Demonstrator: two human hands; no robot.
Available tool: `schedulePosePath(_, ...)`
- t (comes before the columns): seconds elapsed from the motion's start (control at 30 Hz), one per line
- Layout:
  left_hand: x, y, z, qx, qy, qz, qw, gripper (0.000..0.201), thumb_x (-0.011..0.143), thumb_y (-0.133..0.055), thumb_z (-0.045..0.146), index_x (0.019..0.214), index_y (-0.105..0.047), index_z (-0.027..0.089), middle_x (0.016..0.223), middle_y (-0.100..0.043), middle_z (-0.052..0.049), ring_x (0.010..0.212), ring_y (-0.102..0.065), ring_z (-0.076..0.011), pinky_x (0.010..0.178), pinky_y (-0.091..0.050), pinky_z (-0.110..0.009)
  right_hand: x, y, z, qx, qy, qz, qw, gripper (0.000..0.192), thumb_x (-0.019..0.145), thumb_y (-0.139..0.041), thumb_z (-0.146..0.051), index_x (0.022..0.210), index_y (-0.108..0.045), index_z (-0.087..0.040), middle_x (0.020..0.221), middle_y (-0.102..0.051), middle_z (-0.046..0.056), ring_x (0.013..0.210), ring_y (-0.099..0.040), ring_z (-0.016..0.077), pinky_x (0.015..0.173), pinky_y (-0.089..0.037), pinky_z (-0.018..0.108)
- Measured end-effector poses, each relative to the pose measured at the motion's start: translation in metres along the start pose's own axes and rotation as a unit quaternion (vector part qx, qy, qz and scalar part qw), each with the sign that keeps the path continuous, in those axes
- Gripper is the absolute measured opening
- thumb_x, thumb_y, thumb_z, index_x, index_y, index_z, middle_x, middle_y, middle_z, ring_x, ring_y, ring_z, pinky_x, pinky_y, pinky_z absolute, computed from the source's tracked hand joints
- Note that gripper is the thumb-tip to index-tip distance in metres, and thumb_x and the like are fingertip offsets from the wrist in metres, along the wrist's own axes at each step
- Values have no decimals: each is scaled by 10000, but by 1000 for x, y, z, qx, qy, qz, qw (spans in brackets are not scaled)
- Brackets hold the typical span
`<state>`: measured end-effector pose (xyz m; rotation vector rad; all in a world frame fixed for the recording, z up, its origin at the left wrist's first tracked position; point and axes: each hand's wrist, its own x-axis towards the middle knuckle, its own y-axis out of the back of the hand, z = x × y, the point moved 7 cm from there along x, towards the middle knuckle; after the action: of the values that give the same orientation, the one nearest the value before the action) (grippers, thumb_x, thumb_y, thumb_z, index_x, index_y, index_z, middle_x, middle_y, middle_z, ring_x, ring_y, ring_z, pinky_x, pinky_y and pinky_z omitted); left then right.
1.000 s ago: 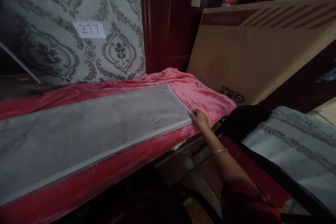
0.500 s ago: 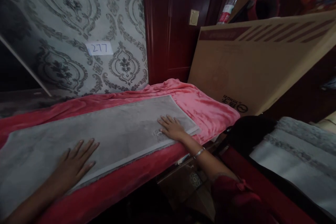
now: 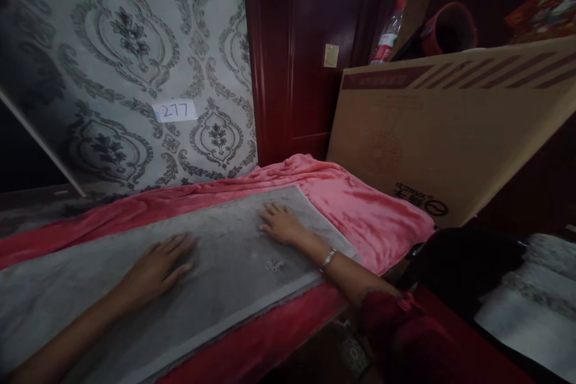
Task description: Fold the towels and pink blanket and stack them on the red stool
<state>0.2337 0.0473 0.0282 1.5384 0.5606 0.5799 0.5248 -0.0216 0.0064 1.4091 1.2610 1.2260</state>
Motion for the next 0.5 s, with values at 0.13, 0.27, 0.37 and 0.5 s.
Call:
schedulePosePath(0.13, 55, -15, 6, 1, 18, -17, 1000, 639, 965, -445, 467, 1562, -354, 256, 1644, -273, -97, 1529, -215, -334, 1214, -202, -605, 41, -10, -3, -8, 62, -23, 998, 575, 1041, -299, -522, 1566, -357, -294, 1652, -264, 28, 1520, -223, 267, 1211, -168, 512)
schedulePosePath(0.27, 66, -41, -2, -16, 17, 12, 1000, 636, 968, -431, 505, 1564, -341, 303, 1656, -236, -70, 1535, -176, -348, 1207, -184, -639, 64, -15, 48, 6, 29, -40, 999, 596, 1037, -323, -522, 1578, -331, -272, 1648, -263, 75, 1527, -213, 245, 1218, -163, 524)
schedulePosePath(0.37, 63, -48, -3, -34, 4, 15, 999, 645, 965, -423, 540, 1564, -343, 314, 1656, -239, -69, 1535, -181, -352, 1203, -190, -646, 72, -20, 82, 21, -12, -43, 999, 604, 1032, -323, -516, 1585, -320, -275, 1651, -236, 98, 1532, -195, 268, 1215, -162, 574)
schedulePosePath(0.5, 58, -42, -15, -38, 56, 2, 998, 628, 987, -368, 556, 1564, -348, 311, 1659, -242, -63, 1539, -196, -315, 1219, -162, -620, 72, -34, 97, 31, -10, -5, 999, 581, 1019, -334, -488, 1560, -377, -278, 1639, -276, 92, 1520, -238, 278, 1200, -203, 594)
